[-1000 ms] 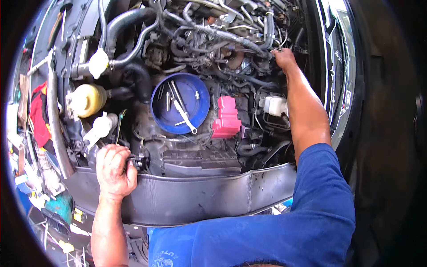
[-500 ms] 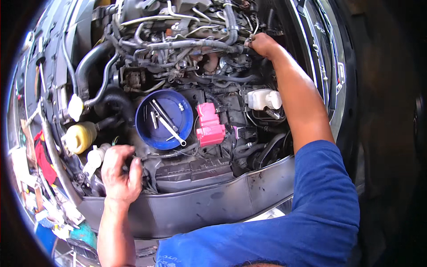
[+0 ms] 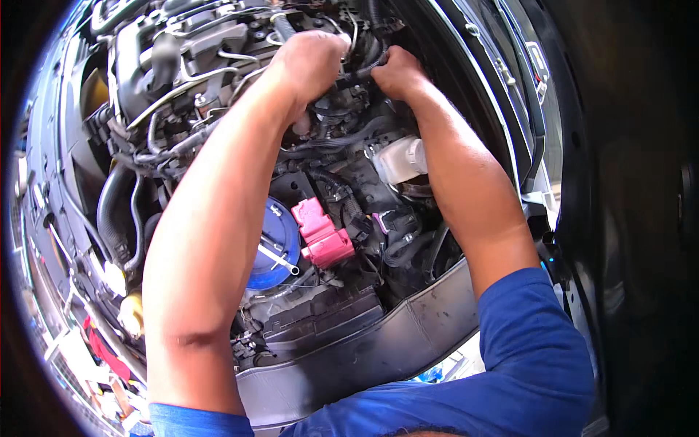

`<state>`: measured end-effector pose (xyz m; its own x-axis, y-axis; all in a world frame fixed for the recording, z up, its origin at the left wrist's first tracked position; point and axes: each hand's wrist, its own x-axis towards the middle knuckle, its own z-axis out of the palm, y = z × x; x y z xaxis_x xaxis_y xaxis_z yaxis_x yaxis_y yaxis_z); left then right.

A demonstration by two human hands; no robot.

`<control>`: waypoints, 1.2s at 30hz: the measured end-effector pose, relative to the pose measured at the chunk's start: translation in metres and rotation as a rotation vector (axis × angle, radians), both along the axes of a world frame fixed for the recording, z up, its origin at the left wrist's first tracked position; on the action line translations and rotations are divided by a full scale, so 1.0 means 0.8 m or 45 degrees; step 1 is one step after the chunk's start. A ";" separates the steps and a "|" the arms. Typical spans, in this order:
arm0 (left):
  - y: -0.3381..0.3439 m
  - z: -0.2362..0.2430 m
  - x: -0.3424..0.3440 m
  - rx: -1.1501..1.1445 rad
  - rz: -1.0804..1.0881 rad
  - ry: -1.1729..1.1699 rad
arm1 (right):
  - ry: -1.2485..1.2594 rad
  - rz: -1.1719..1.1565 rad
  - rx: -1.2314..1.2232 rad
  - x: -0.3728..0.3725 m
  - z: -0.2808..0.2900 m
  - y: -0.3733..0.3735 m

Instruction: The recorder is shown repairing the car's engine in an auto repair.

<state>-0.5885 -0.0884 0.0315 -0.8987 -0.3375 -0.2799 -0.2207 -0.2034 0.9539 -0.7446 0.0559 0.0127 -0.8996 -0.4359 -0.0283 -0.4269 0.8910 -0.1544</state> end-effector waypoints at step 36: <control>0.027 -0.021 -0.080 -0.138 0.159 -0.294 | -2.191 -0.891 -1.298 -0.070 -0.069 -0.080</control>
